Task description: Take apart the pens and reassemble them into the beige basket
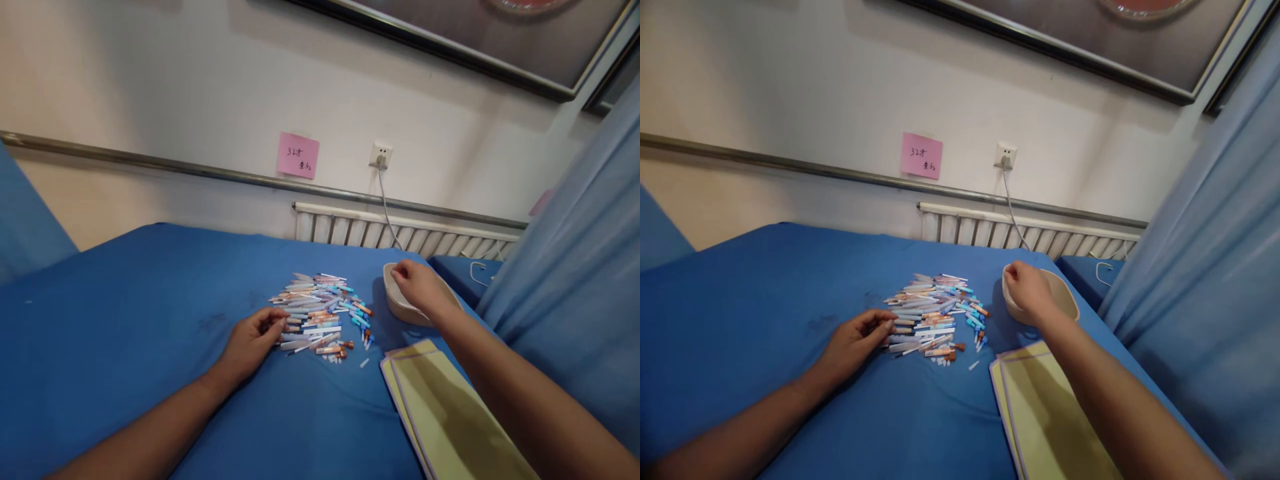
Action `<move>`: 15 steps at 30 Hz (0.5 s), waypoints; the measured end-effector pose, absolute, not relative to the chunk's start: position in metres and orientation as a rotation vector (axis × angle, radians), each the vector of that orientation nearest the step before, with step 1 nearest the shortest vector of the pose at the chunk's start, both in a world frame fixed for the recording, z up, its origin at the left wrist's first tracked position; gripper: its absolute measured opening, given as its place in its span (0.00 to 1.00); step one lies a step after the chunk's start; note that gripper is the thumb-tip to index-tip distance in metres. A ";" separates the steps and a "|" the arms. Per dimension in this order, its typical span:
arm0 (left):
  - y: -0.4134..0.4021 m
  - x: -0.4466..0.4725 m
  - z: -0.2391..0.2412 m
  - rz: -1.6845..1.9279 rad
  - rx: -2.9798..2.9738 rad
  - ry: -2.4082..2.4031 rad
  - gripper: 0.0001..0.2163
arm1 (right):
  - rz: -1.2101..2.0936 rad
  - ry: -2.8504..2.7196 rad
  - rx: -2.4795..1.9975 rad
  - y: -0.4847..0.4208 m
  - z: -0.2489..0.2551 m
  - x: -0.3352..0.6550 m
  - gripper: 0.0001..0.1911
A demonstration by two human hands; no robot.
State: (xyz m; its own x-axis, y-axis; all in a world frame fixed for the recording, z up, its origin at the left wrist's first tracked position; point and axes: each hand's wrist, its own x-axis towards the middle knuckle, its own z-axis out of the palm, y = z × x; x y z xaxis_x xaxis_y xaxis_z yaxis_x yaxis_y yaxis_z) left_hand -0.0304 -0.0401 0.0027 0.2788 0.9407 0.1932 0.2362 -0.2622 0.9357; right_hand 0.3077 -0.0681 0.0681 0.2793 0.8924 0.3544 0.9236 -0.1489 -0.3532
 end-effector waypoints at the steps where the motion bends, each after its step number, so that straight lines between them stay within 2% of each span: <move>1: -0.038 -0.031 0.001 1.065 1.695 1.091 0.13 | 0.026 -1.591 -1.925 -0.071 0.070 0.289 0.12; 3: -0.034 -0.034 -0.001 1.099 1.700 1.102 0.13 | 0.283 -1.602 -1.717 -0.076 0.066 0.249 0.11; 5: -0.031 -0.036 -0.003 1.118 1.687 1.109 0.13 | 0.386 -1.636 -1.637 -0.079 0.053 0.214 0.10; 8: -0.027 -0.040 -0.004 1.136 1.645 1.117 0.14 | 0.388 -1.743 -1.690 -0.080 0.026 0.182 0.08; 15: -0.022 -0.041 -0.003 1.127 1.572 1.156 0.15 | 0.177 -2.048 -1.730 -0.079 -0.011 0.182 0.10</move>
State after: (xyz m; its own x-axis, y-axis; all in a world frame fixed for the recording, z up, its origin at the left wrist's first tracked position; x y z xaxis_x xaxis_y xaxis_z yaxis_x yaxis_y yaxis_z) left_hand -0.0408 -0.0220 -0.0028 0.1627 0.9717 0.1713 0.1959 -0.2019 0.9596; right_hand 0.1822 -0.0789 -0.0111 -0.1109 0.9607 0.2543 0.9029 0.2043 -0.3781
